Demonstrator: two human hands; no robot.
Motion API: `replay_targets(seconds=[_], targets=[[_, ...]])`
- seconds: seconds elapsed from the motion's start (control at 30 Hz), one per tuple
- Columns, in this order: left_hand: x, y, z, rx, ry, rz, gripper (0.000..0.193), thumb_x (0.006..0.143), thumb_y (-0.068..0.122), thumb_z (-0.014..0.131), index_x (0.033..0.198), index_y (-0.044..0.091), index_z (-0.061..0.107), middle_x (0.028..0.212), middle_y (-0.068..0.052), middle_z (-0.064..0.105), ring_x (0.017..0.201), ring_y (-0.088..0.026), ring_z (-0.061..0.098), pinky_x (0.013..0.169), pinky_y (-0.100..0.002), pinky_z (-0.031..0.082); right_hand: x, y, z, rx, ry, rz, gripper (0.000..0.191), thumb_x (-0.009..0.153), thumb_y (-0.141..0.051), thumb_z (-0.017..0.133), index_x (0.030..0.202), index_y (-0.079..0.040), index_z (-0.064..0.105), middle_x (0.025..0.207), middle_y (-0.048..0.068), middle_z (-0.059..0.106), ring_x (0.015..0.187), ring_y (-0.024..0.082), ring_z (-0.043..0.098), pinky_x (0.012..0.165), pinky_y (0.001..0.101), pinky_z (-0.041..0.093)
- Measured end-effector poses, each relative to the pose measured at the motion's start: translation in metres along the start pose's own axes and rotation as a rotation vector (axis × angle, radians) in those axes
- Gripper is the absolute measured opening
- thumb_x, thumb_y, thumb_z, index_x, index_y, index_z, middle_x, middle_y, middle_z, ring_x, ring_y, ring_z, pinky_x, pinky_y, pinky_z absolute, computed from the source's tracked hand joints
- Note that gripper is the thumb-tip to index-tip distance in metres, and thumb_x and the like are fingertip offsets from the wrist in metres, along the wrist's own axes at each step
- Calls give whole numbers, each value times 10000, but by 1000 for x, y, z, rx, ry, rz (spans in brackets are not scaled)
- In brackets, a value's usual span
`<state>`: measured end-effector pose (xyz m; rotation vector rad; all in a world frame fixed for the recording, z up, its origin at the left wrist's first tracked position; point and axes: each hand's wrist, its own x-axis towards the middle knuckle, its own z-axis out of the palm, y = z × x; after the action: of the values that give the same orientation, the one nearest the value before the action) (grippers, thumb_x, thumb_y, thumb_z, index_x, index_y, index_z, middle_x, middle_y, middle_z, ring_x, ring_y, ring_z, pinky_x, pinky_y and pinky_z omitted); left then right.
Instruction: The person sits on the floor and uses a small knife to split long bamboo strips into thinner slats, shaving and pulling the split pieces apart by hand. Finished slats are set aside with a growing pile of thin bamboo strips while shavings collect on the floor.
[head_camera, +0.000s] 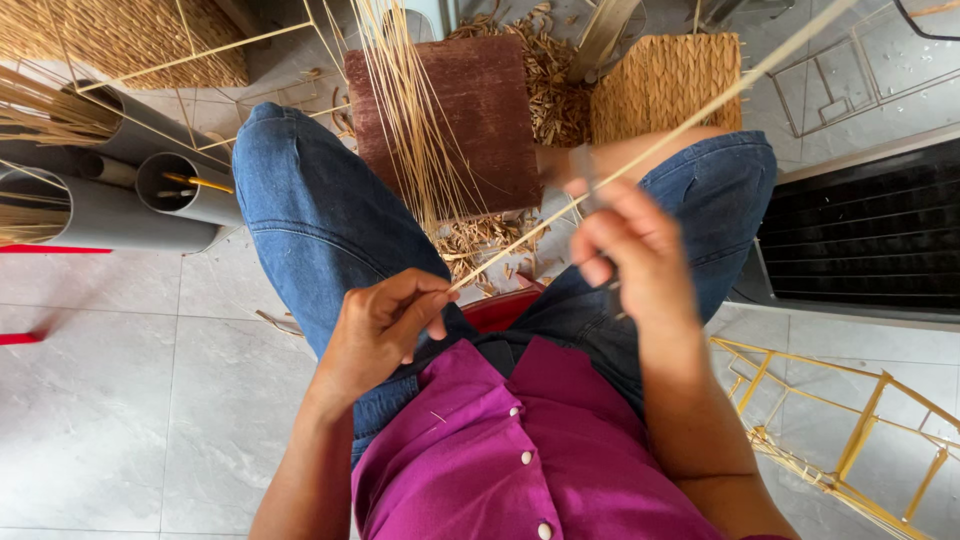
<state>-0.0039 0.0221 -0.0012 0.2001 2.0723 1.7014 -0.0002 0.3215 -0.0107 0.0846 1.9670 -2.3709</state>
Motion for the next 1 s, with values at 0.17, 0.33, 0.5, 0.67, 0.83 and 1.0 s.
replay_targets(seconds=[0.17, 0.33, 0.5, 0.67, 0.83, 1.0], targets=[[-1, -1, -3, 23, -20, 38, 152, 997, 130, 637, 1042, 48, 757, 672, 6, 691, 489, -6, 521, 395, -199, 395, 9, -23, -27, 129, 168, -166, 372, 1071, -133, 568, 1435, -59, 553, 766, 45, 601, 571, 81, 477, 523, 221, 400], [12, 2, 16, -37, -22, 26, 158, 986, 121, 640, 1081, 46, 742, 691, 6, 698, 485, -28, 524, 438, -194, 419, -15, 3, 24, -34, -197, 102, 357, 1063, -154, 548, 1396, -30, 579, 752, 55, 642, 563, 69, 489, 531, 207, 408], [4, -4, 5, 24, 3, 72, 150, 984, 109, 646, 1071, 33, 741, 730, 6, 720, 542, -21, 589, 481, -183, 473, -7, -6, 3, 31, -21, -8, 339, 1071, -134, 554, 1390, -25, 584, 790, 58, 642, 595, 70, 499, 549, 209, 408], [3, -9, 6, -1, 36, 24, 130, 981, 104, 664, 1026, 25, 758, 697, -11, 704, 531, -29, 568, 462, -197, 455, -10, -4, 2, -19, -17, -43, 311, 1094, -129, 541, 1381, -18, 581, 790, 60, 641, 598, 71, 493, 552, 207, 398], [12, -4, 20, -7, 42, 56, 118, 980, 92, 667, 1035, 31, 752, 675, -4, 687, 541, -23, 566, 470, -190, 455, -15, 25, 48, -52, -308, 76, 338, 1052, -122, 538, 1377, -30, 547, 788, 60, 668, 566, 63, 500, 525, 208, 417], [3, -4, 12, -6, 53, 147, 113, 988, 81, 665, 1046, 28, 746, 691, 2, 666, 591, -15, 592, 471, -194, 460, -8, 8, 11, 78, -43, 62, 334, 1082, -135, 545, 1384, -4, 599, 761, 64, 613, 579, 77, 475, 539, 216, 387]])
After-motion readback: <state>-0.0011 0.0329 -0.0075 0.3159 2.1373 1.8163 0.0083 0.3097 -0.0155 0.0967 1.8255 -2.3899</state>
